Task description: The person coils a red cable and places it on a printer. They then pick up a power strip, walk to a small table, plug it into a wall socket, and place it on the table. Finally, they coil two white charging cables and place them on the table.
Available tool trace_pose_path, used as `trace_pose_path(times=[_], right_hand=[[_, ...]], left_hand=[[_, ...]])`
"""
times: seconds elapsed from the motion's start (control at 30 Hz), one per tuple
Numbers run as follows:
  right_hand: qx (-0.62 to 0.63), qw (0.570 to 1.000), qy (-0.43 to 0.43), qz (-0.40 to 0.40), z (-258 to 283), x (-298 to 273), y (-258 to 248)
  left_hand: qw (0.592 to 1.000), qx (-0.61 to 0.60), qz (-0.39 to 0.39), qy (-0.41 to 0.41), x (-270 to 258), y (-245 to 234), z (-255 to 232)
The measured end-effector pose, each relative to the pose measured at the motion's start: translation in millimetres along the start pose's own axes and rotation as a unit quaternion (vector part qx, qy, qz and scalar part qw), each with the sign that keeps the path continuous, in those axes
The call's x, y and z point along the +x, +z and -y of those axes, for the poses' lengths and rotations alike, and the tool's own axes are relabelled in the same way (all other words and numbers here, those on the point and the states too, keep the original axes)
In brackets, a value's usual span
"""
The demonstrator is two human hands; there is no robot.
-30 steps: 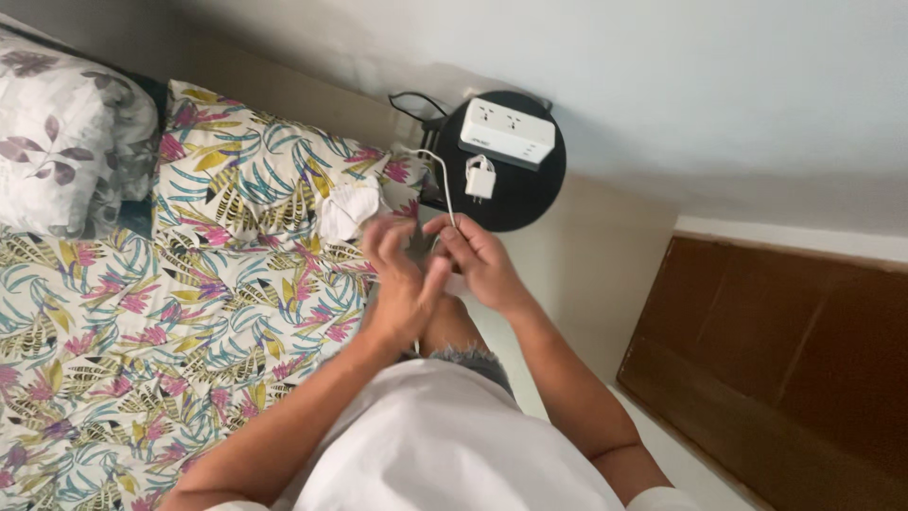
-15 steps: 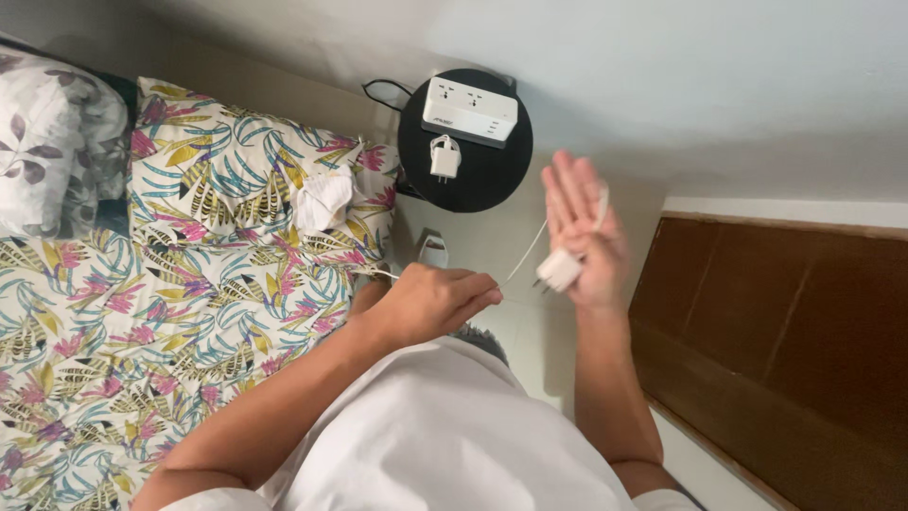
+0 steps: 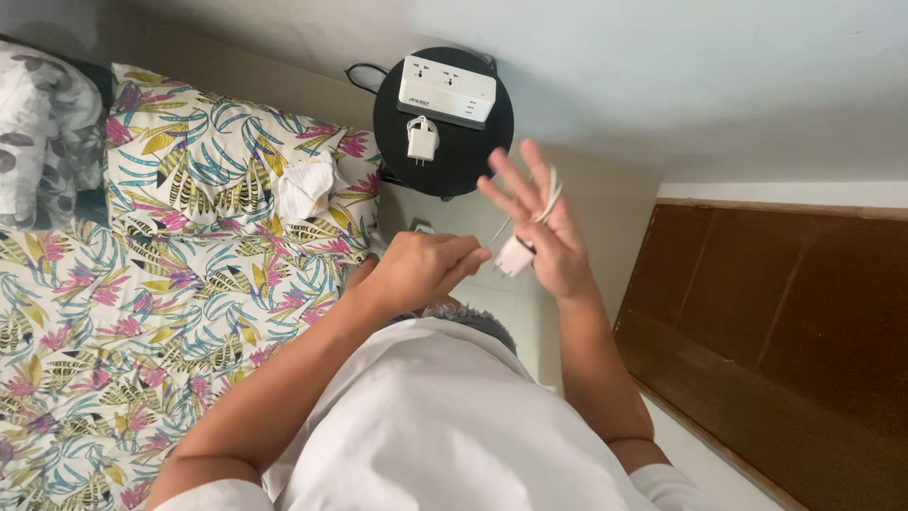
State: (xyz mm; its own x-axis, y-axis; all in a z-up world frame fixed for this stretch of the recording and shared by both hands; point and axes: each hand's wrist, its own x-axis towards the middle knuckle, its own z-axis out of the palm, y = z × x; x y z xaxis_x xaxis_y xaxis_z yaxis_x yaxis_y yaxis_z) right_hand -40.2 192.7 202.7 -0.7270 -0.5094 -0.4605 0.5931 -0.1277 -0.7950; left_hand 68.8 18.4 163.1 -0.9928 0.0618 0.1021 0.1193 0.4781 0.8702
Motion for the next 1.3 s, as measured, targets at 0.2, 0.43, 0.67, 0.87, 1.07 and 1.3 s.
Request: trace_pose_path(times=[0.2, 0.43, 0.67, 0.87, 1.07, 1.3], right_hand=[[-0.366, 0.882, 0.196, 0.224, -27.2, -3.2, -31.5], [-0.137, 0.963, -0.153, 0.174, -15.2, 4.2, -42.5], [-0.331, 0.913, -0.063, 0.231, -31.7, 10.2, -54.2], [-0.22, 0.957, 0.095, 0.161, -26.4, -4.1, -54.3], [-0.158, 0.957, -0.187, 0.158, -23.5, 11.1, -50.3], [-0.491, 0.834, 0.015, 0.25, -18.8, 3.7, -39.7]], left_hand=[[0.995, -0.071, -0.059, -0.049, 15.6, -16.3, 14.4], [0.998, 0.056, -0.031, -0.018, 7.7, 26.6, 23.8], [0.995, -0.001, -0.082, 0.055, 19.0, -1.5, -6.3], [0.994, 0.01, -0.1, -0.043, 38.5, 9.3, 37.2], [0.992, 0.125, 0.023, 0.023, -2.7, 46.5, 6.9], [0.987, 0.097, -0.007, 0.129, 16.9, -17.9, -11.5]])
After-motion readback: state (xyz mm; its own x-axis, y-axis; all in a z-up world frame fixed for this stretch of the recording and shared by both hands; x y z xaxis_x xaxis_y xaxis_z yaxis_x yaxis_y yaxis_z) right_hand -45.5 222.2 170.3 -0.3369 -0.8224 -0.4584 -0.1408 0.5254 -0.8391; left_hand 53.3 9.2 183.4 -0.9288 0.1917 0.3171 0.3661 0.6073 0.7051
